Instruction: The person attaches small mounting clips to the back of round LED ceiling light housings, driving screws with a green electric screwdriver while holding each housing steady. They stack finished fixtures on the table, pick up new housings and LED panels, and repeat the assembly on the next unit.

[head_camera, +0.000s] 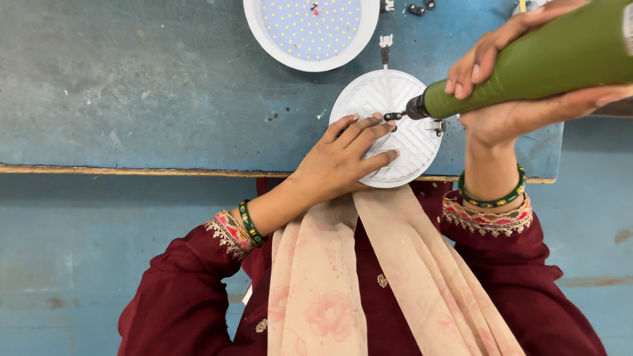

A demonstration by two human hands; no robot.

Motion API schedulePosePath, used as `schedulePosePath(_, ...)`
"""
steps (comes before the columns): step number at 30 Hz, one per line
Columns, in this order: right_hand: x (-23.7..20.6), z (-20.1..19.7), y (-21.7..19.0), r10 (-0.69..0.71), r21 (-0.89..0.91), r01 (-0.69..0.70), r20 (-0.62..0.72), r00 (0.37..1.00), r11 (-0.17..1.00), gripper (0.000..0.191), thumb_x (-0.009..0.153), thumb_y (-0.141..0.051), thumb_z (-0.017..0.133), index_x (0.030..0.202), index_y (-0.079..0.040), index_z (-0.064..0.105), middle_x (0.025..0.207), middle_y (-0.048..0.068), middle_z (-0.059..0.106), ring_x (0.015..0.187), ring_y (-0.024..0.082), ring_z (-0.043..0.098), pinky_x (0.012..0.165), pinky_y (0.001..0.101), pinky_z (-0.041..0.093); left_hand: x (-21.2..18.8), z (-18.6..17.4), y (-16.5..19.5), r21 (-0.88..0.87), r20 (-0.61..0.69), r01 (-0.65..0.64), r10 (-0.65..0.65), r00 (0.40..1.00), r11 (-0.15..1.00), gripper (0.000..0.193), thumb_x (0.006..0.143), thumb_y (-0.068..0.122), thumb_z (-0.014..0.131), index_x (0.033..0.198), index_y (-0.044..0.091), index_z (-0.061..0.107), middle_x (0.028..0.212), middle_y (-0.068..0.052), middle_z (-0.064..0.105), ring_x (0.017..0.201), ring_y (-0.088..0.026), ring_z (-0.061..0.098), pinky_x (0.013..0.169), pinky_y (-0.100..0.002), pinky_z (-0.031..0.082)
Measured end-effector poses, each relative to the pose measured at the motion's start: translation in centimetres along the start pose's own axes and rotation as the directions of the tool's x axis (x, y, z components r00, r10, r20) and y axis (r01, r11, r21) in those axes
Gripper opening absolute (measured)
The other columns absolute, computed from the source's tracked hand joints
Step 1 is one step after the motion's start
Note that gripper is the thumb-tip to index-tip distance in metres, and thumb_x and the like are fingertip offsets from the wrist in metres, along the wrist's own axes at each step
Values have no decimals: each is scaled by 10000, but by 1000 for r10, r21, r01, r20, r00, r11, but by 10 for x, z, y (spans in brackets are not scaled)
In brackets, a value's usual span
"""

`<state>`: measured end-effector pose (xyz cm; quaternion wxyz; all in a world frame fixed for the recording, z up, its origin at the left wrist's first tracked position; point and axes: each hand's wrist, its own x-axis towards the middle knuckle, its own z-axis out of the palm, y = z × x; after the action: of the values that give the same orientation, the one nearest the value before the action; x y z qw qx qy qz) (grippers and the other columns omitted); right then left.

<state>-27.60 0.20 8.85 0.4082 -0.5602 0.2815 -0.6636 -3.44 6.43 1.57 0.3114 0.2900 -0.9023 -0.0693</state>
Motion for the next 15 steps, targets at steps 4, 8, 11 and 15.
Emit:
schedulePosePath(4, 3, 4, -4, -14, 32, 13, 28, 999, 999, 1036, 812, -933, 214, 1247, -12, 405, 724, 201, 429, 463, 277, 421, 475, 413, 414, 0, -1, 1, -17, -8, -3, 2, 1000, 1000, 425, 882, 313, 744, 1285, 243, 628, 1509, -84, 523, 1431, -268, 479, 1176, -466, 354)
schedulePosePath(8, 8, 8, -7, 4, 62, -9, 88, 996, 998, 996, 805, -927, 258, 1242, -45, 407, 701, 195, 446, 438, 269, 432, 476, 412, 416, 0, -4, 1, -22, -22, -11, 10, 1000, 1000, 411, 892, 291, 738, 1286, 239, 629, 1503, -82, 529, 1424, -275, 491, 1176, -467, 361)
schedulePosePath(11, 16, 5, -11, 61, 103, -82, 193, 979, 991, 990, 802, -957, 288, 1227, -73, 424, 666, 169, 470, 408, 244, 453, 458, 391, 424, -1, -5, 3, -13, -38, -7, 7, 999, 1000, 403, 899, 268, 744, 1284, 242, 627, 1515, -74, 527, 1422, -263, 502, 1187, -459, 367)
schedulePosePath(15, 21, -9, -7, 140, -15, -142, 294, 945, 990, 1059, 768, -982, 271, 1242, -53, 463, 666, 130, 415, 393, 203, 398, 419, 367, 390, -2, -8, 4, -40, -11, 0, 0, 1000, 999, 439, 865, 247, 737, 1287, 232, 615, 1514, -72, 531, 1410, -266, 512, 1185, -450, 374)
